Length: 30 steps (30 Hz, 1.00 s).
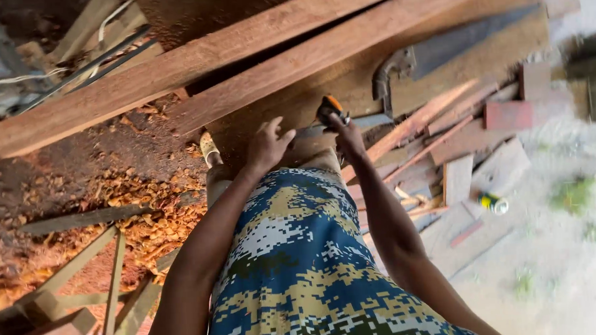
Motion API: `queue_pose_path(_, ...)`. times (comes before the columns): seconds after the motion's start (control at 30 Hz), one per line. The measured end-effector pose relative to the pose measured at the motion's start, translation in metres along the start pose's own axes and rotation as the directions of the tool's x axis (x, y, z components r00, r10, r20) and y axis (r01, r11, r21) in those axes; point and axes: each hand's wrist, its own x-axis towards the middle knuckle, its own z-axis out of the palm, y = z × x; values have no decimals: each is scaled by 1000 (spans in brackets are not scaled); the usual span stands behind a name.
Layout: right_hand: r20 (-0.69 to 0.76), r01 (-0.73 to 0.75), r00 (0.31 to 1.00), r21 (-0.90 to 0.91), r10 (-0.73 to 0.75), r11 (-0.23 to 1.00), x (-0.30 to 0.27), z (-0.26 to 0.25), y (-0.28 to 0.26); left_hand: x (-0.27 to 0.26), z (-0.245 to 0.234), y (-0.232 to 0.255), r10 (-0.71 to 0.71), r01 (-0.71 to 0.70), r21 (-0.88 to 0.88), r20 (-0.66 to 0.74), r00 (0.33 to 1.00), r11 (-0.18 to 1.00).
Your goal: The recorder measures a piece of lumber with a tape measure and a try square, then saws it with a handsaw.
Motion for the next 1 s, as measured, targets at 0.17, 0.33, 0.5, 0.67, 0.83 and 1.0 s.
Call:
queue_pose_path(0.17,67,-68,996,97,61,993,58,-19,-26,-39,-65,-71,64,26,199,-432,900,980)
queue_pose_path(0.33,84,-62,995,229,44,972,68,-43,-9,-26,-114,-157,-153,230,25,-678,719,973)
queue_pose_path(0.5,-474,10,629,-788,-617,615,50,-112,52,22,-101,-163,-461,211,-522,-412,786,827)
queue_pose_path(0.67,-573,-103,750,-594,-330,797,18,-121,10,36,-77,-128,-448,250,-416,-492,746,874)
queue_pose_path(0.83,-476,-37,796,-653,-373,756,70,-138,54,60,-43,-37,-492,318,-434,-385,781,843)
queue_pose_path(1.0,-604,14,727,-461,-325,887,65,-136,49,111,7,-11,-227,177,-629,2,974,757)
